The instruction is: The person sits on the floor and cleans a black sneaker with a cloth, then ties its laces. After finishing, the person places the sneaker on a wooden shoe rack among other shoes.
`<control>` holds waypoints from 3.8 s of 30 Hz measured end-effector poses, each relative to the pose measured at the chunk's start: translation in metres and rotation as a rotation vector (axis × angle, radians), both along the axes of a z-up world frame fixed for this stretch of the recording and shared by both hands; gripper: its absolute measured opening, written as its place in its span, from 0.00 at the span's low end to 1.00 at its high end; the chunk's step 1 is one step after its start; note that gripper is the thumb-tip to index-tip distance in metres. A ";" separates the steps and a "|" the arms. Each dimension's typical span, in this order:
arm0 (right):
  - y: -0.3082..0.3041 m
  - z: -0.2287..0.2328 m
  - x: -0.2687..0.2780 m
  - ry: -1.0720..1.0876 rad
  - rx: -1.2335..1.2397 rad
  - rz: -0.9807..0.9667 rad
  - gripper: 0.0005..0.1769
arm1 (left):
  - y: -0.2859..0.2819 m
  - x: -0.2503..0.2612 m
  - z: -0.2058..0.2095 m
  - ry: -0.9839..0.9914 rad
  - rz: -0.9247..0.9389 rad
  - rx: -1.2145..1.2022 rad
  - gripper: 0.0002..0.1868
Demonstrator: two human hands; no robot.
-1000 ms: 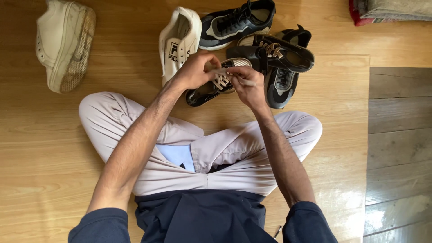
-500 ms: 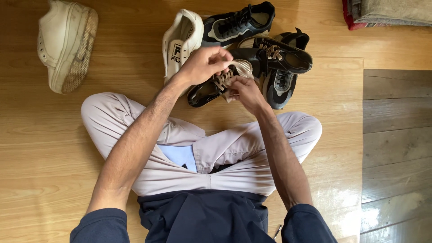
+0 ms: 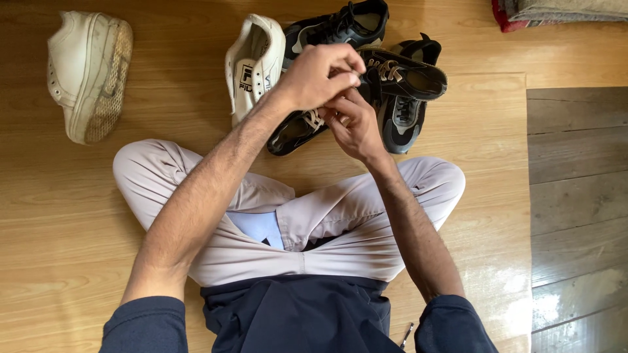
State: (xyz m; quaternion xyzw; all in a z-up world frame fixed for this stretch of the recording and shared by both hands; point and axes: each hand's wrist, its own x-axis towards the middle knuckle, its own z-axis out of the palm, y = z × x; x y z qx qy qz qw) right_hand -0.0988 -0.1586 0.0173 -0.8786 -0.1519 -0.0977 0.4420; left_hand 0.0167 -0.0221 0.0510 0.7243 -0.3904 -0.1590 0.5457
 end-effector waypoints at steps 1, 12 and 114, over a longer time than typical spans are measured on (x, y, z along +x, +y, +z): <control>0.000 -0.002 0.000 -0.107 -0.091 -0.014 0.04 | -0.004 -0.001 -0.001 -0.051 -0.051 0.014 0.06; -0.014 -0.033 0.001 -0.411 -0.766 -0.084 0.06 | -0.006 -0.002 0.004 -0.241 -0.106 0.146 0.06; -0.030 -0.072 0.005 0.679 0.786 -0.267 0.21 | 0.031 -0.022 -0.072 0.352 0.303 0.269 0.22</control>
